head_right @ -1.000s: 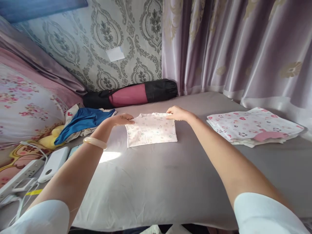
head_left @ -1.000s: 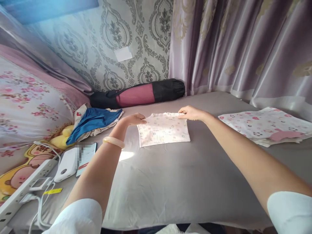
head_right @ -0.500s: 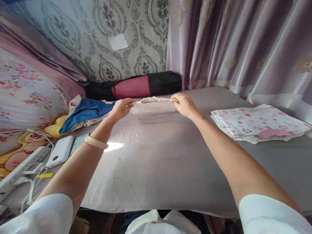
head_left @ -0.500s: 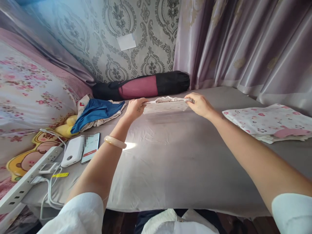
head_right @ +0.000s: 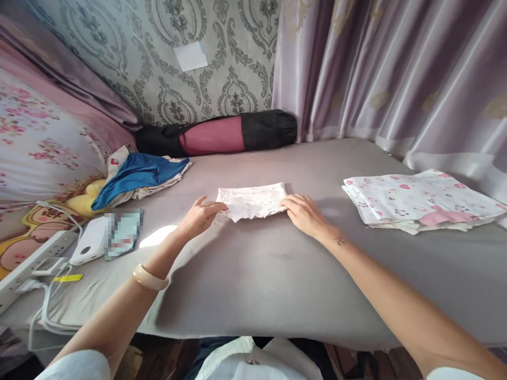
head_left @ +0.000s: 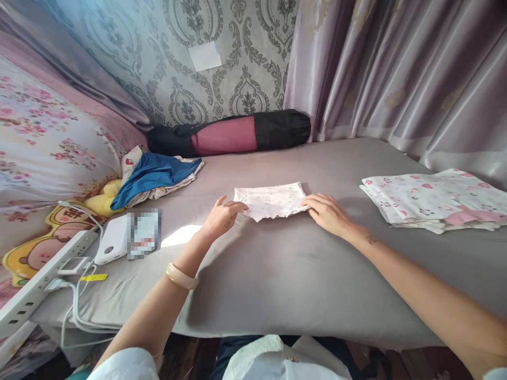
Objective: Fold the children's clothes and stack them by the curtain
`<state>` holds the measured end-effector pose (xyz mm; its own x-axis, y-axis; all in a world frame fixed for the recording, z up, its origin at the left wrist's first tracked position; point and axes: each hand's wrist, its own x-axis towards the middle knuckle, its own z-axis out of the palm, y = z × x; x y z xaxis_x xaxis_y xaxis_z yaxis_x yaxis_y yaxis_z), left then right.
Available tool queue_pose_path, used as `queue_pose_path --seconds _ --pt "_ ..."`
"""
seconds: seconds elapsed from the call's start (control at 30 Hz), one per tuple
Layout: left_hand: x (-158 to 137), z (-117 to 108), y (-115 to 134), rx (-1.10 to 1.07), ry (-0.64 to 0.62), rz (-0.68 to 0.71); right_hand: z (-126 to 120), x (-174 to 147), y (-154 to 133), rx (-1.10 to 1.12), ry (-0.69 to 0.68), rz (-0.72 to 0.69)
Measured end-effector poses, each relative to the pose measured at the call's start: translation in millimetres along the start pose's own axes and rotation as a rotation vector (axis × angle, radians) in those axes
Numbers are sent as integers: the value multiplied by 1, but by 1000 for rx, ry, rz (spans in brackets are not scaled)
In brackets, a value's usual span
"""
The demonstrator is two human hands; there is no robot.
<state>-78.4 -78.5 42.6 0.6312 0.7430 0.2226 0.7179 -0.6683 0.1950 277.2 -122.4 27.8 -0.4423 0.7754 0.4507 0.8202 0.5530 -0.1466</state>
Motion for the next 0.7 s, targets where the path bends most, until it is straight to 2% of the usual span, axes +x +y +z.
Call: queue_pose_path --seconds 0.2,0.3,0.4,0.5,0.53,0.7 --pt "-16 6 4 22 -96 2 -1 -13 -9 -19 -92 30" --pt "-14 1 13 -18 -88 -66 -7 -4 -17 -38 -146 76" --pt "4 -1 29 -64 -15 -189 -7 20 -31 -45 -151 147" --pt "33 7 48 -37 46 -302 9 51 -47 -38 -116 171" --pt "43 11 54 -17 49 -323 17 61 -52 -39 -145 157" --pt "77 34 68 94 -54 -312 53 89 -62 -83 -297 217"
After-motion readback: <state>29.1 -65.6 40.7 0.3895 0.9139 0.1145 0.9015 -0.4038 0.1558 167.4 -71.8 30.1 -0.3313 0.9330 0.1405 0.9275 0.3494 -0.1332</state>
